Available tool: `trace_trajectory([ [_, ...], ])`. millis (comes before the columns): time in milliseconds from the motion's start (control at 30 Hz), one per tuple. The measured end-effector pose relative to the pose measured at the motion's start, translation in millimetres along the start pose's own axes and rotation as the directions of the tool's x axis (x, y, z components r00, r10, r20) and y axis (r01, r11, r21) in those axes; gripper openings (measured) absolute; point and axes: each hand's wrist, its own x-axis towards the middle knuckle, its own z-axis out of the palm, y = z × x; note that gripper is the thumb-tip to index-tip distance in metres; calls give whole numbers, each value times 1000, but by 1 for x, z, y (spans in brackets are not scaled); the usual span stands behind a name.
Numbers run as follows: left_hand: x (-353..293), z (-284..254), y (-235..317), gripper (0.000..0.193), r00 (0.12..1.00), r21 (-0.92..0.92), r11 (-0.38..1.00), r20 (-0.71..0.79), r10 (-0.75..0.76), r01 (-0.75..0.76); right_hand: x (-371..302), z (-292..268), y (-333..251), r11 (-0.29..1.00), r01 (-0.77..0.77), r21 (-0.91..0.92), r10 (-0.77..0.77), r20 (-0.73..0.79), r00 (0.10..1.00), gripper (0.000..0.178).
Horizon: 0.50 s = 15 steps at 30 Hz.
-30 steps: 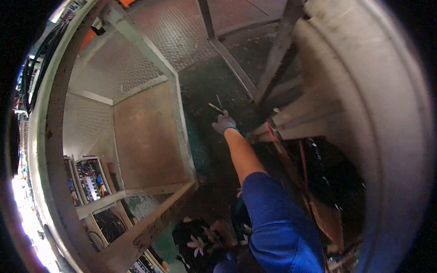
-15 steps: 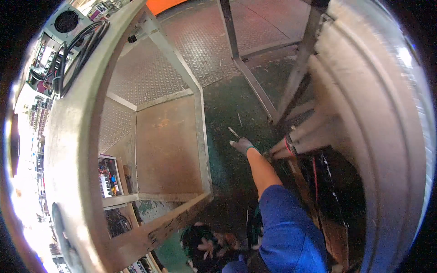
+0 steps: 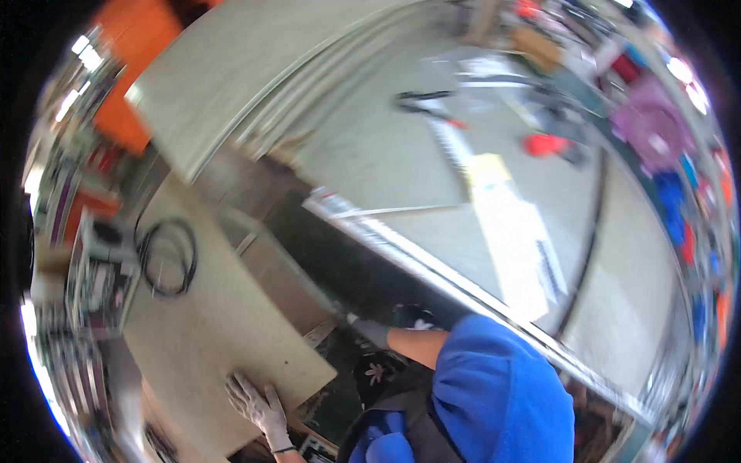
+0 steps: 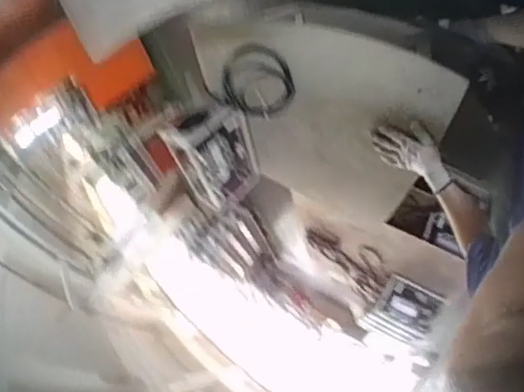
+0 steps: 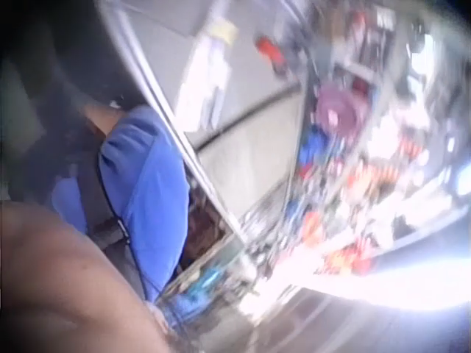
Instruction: Cleaning and assembling internal components of an electronic chassis and handling insulation panels.
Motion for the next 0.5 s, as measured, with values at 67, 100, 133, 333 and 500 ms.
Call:
trace_trajectory([
  [67, -14, 7, -13, 88, 996, 46, 997, 67, 53, -56, -91, 8, -18, 996, 0, 93, 4, -38, 999, 76],
  [100, -13, 8, -17, 90, 994, 126, 992, 113, -1, -13, -139, 10, -33, 998, 7, 66, -7, -5, 1000, 76],
  [133, -12, 7, -17, 90, 993, 125, 989, 105, 62, -75, -184, 13, -44, 999, 15, 35, -17, 37, 999, 76],
  [333, -37, -13, 34, 97, 933, 179, 984, 354, -67, 3, -389, -97, -53, 888, 423, -182, -459, -276, 844, 81],
  [500, -35, -12, 36, 89, 928, 276, 960, 366, -62, -44, -458, -186, -124, 751, 494, -438, -652, -375, 659, 71],
])
